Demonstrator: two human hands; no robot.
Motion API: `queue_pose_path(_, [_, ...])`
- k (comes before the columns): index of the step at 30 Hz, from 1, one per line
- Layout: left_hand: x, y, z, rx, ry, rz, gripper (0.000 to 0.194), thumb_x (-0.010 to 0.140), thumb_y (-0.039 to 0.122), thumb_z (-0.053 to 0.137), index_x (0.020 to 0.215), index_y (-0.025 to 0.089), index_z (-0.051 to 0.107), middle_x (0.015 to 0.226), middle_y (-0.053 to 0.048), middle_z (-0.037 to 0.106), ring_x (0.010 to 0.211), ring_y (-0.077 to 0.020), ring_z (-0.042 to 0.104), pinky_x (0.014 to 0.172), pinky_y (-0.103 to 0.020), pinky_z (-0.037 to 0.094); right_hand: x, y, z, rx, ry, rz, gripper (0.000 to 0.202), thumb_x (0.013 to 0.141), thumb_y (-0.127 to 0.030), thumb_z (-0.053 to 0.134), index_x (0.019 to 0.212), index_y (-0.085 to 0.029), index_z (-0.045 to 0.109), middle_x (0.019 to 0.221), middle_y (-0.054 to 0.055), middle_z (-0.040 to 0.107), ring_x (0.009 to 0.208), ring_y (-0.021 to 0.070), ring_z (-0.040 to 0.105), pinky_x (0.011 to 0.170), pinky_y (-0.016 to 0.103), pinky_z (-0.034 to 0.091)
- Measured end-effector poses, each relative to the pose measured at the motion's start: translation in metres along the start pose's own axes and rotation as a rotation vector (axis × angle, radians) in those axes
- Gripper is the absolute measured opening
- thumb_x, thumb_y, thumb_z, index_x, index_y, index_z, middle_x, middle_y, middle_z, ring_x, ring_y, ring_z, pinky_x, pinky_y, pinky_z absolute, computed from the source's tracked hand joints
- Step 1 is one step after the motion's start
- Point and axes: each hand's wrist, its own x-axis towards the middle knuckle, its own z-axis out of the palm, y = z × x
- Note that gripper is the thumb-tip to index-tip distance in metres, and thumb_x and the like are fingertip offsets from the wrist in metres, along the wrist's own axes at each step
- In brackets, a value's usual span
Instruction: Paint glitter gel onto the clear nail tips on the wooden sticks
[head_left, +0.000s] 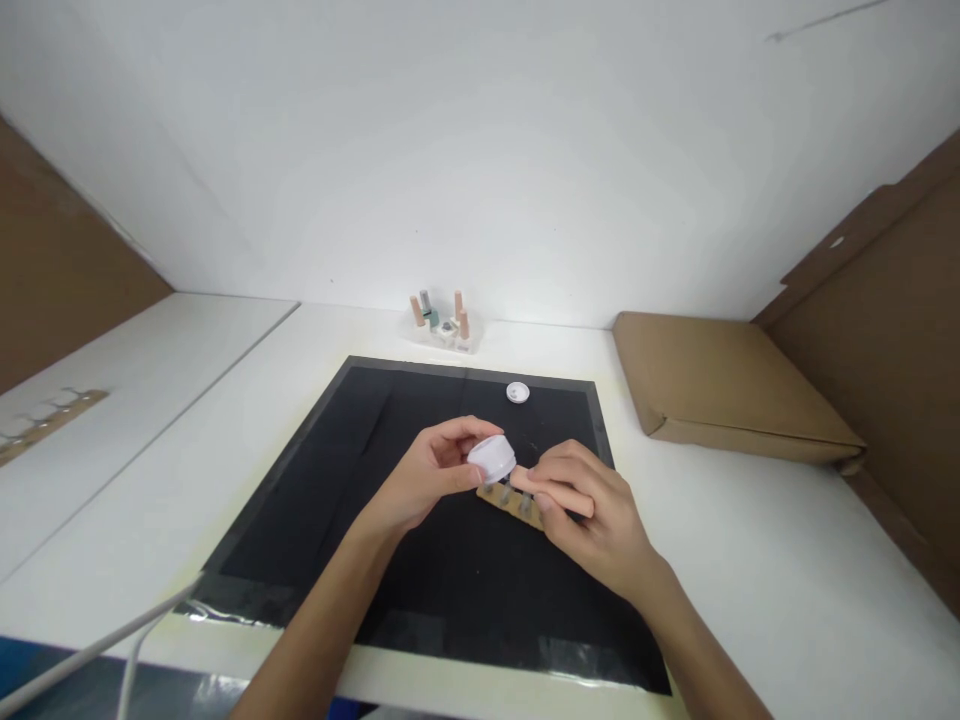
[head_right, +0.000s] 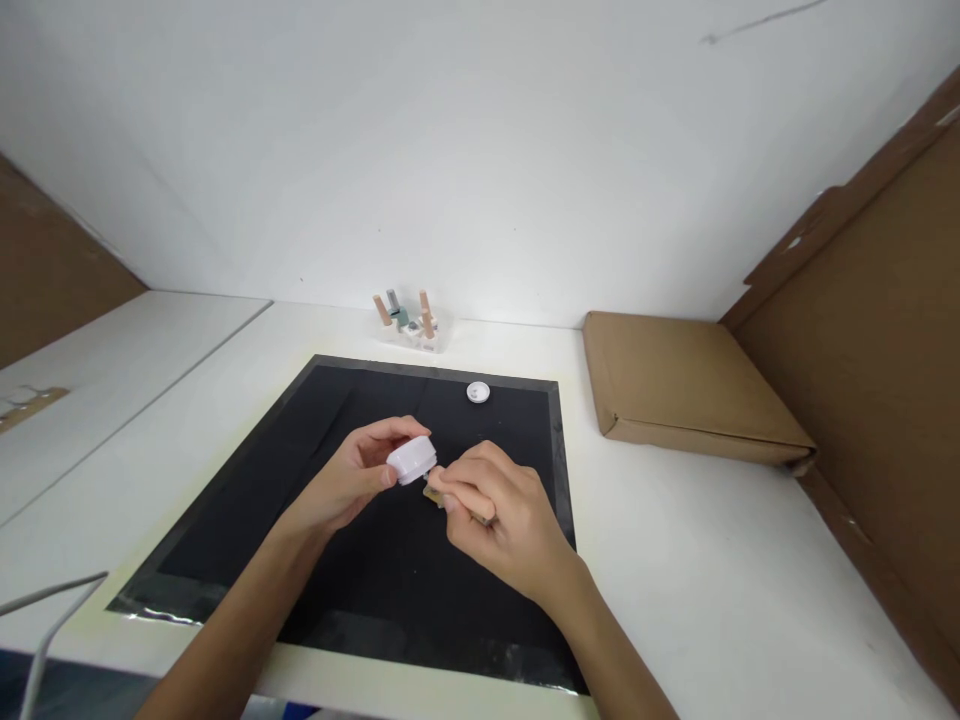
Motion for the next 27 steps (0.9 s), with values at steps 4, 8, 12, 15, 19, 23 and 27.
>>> queue_pose_path(4, [0.0001,-0.001,-0.0007,0.016,0.004,0.003,0.037,0.06,0.035,0.084,0.093,0.02,0.075,0.082,-0.002,0.064,0.072,-0.0124,0.056,0.065,-0.021,0.043,-0.0018,0.0001,-0.0001,0.075,-0.023,0.087,0.017,0.086,-0.011,0.053,0.098,-0.022,0.058,0.083,0.003,0.061,0.072,0.0149,0.06,0.061,0.026,0.051])
queue_pose_path(8, [-0.0005,-0.0012,-0.0003,0.035,0.036,-0.003,0.036,0.061,0.037,0.083,0.093,0.02,0.076,0.086,-0.004,0.068,0.075,-0.0144,0.059,0.069,-0.023,0.045,-0.0012,-0.001,0.0007,0.156,-0.033,0.188,0.013,0.088,-0.014,0.053,0.096,-0.022,0.059,0.083,0.002,0.06,0.071,0.015,0.059,0.058,0.026,0.049])
queue_pose_path(12, [-0.0009,-0.0005,0.0007,0.047,0.055,-0.011,0.038,0.06,0.039,0.083,0.093,0.02,0.076,0.085,-0.004,0.07,0.076,-0.0159,0.06,0.071,-0.025,0.046,-0.0002,-0.0017,0.0015,0.215,-0.02,0.251,0.01,0.089,-0.018,0.053,0.094,-0.022,0.061,0.081,0.002,0.058,0.067,0.0141,0.056,0.055,0.025,0.046])
queue_pose_path(15, [-0.0009,-0.0014,0.0005,0.036,0.052,-0.013,0.038,0.061,0.039,0.083,0.093,0.02,0.076,0.085,-0.004,0.071,0.076,-0.0149,0.061,0.071,-0.023,0.046,0.0003,-0.0028,0.0017,0.255,-0.007,0.279,0.01,0.091,-0.021,0.052,0.092,-0.022,0.062,0.081,0.001,0.058,0.07,0.0137,0.056,0.056,0.024,0.045])
queue_pose_path(19, [-0.0007,-0.0035,-0.0004,0.019,0.046,0.0,0.038,0.062,0.039,0.082,0.094,0.02,0.076,0.086,-0.005,0.072,0.077,-0.0163,0.062,0.073,-0.025,0.046,-0.0009,-0.0032,0.0026,0.313,0.004,0.362,0.012,0.092,-0.024,0.052,0.09,-0.022,0.063,0.08,0.001,0.058,0.067,0.0124,0.056,0.058,0.024,0.046])
queue_pose_path(23, [-0.0011,-0.0032,-0.0002,0.018,0.062,-0.003,0.039,0.061,0.04,0.083,0.093,0.019,0.076,0.087,-0.006,0.072,0.079,-0.0176,0.062,0.074,-0.027,0.046,-0.0036,-0.0004,0.0052,0.38,0.011,0.442,0.015,0.093,-0.031,0.05,0.09,-0.021,0.062,0.073,-0.001,0.056,0.059,0.011,0.053,0.054,0.023,0.044])
queue_pose_path(27, [-0.0017,-0.0017,0.0009,0.022,0.069,-0.008,0.04,0.06,0.041,0.083,0.093,0.018,0.076,0.087,-0.006,0.071,0.078,-0.0169,0.062,0.074,-0.026,0.046,-0.0042,0.001,0.0082,0.478,0.037,0.499,0.02,0.092,-0.037,0.051,0.089,-0.02,0.062,0.069,-0.002,0.054,0.053,0.0094,0.05,0.051,0.022,0.044])
